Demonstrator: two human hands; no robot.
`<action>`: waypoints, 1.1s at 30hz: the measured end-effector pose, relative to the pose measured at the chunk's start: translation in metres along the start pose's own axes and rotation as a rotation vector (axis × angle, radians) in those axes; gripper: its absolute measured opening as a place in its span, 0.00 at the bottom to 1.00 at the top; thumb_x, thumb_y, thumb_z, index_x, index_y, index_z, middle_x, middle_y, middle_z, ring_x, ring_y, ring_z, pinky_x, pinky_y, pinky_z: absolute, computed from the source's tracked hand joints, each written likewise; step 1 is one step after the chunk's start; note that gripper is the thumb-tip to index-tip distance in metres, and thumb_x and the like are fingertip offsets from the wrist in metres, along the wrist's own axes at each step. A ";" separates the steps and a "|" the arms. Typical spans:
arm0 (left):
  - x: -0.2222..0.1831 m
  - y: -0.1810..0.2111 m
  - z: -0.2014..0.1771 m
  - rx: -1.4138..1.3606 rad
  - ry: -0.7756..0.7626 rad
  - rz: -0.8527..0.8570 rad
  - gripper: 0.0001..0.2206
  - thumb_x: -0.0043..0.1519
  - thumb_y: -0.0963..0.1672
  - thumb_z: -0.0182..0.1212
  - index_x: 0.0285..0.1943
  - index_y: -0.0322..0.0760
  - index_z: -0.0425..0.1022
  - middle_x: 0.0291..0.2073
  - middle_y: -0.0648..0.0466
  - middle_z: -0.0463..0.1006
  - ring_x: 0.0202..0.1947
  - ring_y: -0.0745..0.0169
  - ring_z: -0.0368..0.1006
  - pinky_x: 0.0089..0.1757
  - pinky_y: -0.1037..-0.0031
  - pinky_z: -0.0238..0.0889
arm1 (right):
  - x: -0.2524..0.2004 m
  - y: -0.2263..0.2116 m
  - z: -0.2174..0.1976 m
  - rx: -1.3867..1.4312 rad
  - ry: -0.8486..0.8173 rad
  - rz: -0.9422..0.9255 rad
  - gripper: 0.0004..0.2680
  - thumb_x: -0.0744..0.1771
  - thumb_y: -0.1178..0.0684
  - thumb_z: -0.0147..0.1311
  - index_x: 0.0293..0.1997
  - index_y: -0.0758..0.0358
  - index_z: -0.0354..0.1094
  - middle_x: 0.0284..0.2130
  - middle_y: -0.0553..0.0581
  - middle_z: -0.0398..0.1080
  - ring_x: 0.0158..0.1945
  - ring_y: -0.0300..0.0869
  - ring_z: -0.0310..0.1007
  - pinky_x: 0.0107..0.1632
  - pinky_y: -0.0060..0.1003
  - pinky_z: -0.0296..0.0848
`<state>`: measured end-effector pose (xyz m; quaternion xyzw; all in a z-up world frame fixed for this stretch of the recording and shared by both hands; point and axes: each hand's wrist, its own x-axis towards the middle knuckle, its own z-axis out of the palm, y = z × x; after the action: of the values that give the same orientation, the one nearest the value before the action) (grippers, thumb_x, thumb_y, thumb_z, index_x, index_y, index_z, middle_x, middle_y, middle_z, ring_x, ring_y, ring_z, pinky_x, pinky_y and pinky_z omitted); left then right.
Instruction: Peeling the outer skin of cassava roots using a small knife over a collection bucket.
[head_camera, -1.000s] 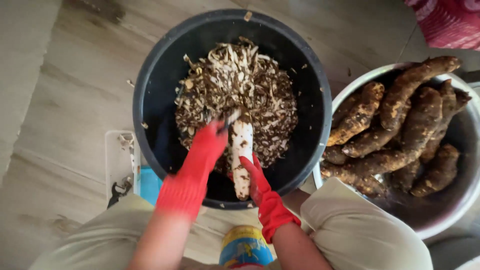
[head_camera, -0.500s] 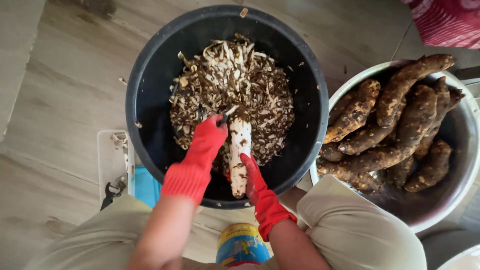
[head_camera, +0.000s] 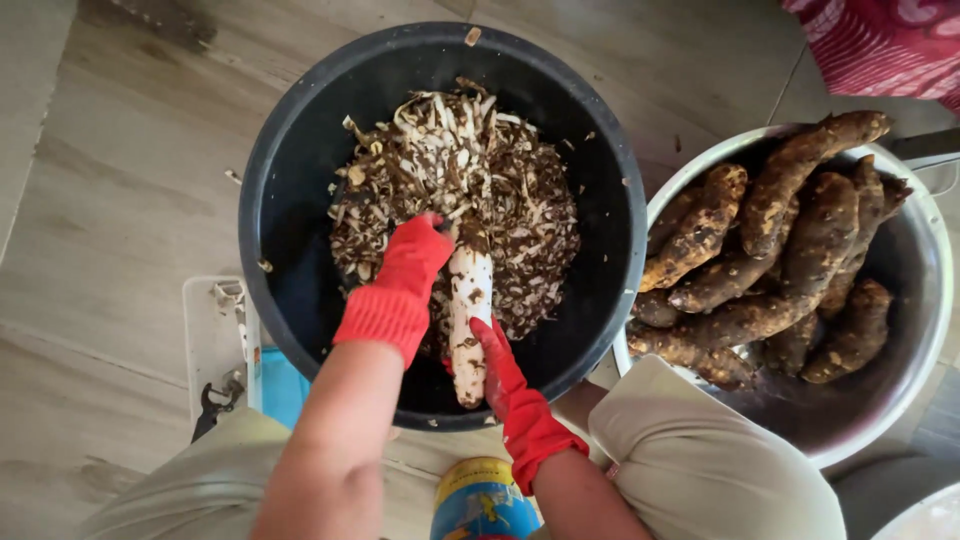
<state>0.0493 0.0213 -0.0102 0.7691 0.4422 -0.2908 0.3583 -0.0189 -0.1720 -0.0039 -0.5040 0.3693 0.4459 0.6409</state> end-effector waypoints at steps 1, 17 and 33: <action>-0.038 0.017 -0.022 0.000 0.002 0.002 0.21 0.64 0.53 0.50 0.67 0.57 0.71 0.59 0.46 0.79 0.61 0.44 0.73 0.58 0.59 0.68 | 0.002 -0.002 0.000 0.001 -0.001 -0.002 0.30 0.60 0.41 0.69 0.69 0.46 0.62 0.43 0.79 0.72 0.37 0.66 0.78 0.40 0.63 0.79; -0.074 0.052 -0.068 0.226 -0.176 -0.007 0.23 0.64 0.51 0.51 0.70 0.54 0.70 0.63 0.44 0.74 0.64 0.41 0.70 0.60 0.55 0.65 | 0.035 0.027 -0.015 -0.040 -0.052 -0.056 0.33 0.61 0.43 0.69 0.73 0.47 0.53 0.41 0.78 0.73 0.33 0.64 0.79 0.35 0.56 0.83; 0.029 0.003 -0.015 0.399 -0.104 0.044 0.22 0.61 0.54 0.53 0.67 0.70 0.69 0.62 0.53 0.77 0.62 0.49 0.73 0.58 0.56 0.68 | 0.046 0.032 -0.014 -0.217 -0.017 -0.135 0.34 0.60 0.43 0.70 0.73 0.50 0.54 0.48 0.71 0.72 0.40 0.52 0.79 0.42 0.48 0.84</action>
<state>0.0664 0.0458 -0.0230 0.8184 0.3398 -0.4037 0.2276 -0.0343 -0.1732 -0.0595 -0.5904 0.2788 0.4434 0.6141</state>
